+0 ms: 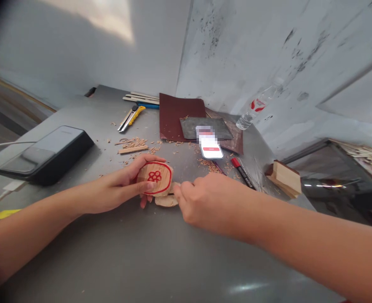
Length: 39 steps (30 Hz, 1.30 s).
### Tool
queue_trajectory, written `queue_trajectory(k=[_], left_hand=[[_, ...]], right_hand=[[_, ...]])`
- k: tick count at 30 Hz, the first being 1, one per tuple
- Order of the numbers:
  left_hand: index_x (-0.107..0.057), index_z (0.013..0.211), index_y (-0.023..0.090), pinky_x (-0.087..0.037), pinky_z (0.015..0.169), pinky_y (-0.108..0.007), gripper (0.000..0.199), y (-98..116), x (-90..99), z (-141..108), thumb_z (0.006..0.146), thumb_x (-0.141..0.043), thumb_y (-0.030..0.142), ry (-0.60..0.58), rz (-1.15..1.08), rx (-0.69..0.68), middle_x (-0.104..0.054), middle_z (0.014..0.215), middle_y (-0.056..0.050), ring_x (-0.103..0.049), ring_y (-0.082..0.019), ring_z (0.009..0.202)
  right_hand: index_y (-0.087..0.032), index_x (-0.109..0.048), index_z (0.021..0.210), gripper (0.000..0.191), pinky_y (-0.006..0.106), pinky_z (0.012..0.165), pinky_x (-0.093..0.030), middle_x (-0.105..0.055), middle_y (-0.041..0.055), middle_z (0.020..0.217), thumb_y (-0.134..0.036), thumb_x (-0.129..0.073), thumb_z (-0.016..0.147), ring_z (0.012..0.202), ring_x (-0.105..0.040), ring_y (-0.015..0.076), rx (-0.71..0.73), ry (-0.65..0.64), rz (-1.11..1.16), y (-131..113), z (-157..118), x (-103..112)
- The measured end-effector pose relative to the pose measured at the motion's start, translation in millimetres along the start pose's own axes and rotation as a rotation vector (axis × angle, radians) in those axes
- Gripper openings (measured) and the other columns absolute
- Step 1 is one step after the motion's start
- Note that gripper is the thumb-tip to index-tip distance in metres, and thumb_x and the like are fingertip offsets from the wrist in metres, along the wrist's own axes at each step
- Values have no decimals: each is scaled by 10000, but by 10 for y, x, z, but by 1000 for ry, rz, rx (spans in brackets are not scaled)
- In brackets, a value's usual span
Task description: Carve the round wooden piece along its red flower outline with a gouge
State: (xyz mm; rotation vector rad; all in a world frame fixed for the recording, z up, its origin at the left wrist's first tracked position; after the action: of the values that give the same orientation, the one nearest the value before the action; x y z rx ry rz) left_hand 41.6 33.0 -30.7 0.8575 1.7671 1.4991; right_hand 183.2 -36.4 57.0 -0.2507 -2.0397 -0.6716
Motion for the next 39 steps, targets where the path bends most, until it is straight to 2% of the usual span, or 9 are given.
queue_trajectory(k=[3,6,9,12,17,19,23,32,39], left_hand=[[-326,1391,318,-567,771,-342,369,10,-8,-2,1059,-478,375,-3,-3,-6,-646,1007,-8,-642,-160,778],[-326,1396,319,-565,781,-348,378,13,-12,-10,1057,-482,376,2,18,-12,-650,1008,-10,-641,-163,784],[-323,1414,324,-563,787,-360,408,2,2,-15,1051,-493,401,30,48,7,-651,1027,-15,-643,-165,782],[-339,1407,320,-565,786,-361,408,3,6,-10,1048,-502,422,21,41,18,-646,1022,-12,-642,-163,778],[-342,1417,328,-573,782,-348,419,12,24,0,1048,-508,437,-17,-7,17,-644,1045,-13,-648,-161,809],[-353,1415,324,-577,768,-335,420,5,33,2,1045,-516,439,-22,-28,22,-642,1042,-14,-654,-159,816],[-373,1409,298,-578,742,-318,417,5,39,4,1044,-529,424,-20,-54,12,-641,1013,-19,-662,-155,802],[-300,1455,327,-545,668,-307,560,-53,70,-16,1003,-581,501,82,9,101,-653,851,21,-628,-142,685],[-429,1388,349,-484,575,-265,516,-61,76,-25,959,-618,563,130,65,90,-621,915,8,-576,-124,671]], right_hand=[[-135,-728,1162,479,313,465,-169,-601,16,705,21,-591,731,458,-373,123,-119,-161,164,50,59,-9],[-182,-726,875,191,277,492,-249,-532,-19,632,-58,-587,831,491,-356,106,-329,-258,513,186,93,-29],[-193,-568,660,326,268,491,-260,-368,-46,567,-206,-478,973,510,-302,107,-535,-272,885,300,65,-69],[-204,-524,655,365,272,446,-222,-300,-54,563,-290,-429,997,475,-254,104,-654,-356,1103,302,0,-154],[-197,-761,991,285,273,500,-249,-548,-14,648,-124,-494,923,522,-410,119,-444,-85,677,136,-25,-102],[-124,-701,1284,543,300,478,-181,-610,22,694,1,-534,783,510,-445,141,-309,51,342,-40,-65,-65],[-69,-667,1334,648,320,477,-175,-583,17,655,34,-538,708,513,-495,169,-284,270,92,-214,-197,-14],[-193,-680,1247,452,313,495,-147,-578,-4,702,-41,-540,845,512,-434,140,-342,229,290,42,-254,-49],[-205,-730,1004,215,301,515,-161,-585,8,701,-145,-529,955,511,-371,128,-342,114,332,156,-124,19]])
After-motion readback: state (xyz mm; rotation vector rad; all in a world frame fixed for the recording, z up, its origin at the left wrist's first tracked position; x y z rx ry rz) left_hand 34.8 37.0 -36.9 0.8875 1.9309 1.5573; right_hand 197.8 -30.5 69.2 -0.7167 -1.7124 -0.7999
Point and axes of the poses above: each hand's wrist, its own z-axis towards the middle knuckle, its own x-axis out of the back of the hand, y = z × x, the point moved 6 cm from there along z, towards the middle knuckle
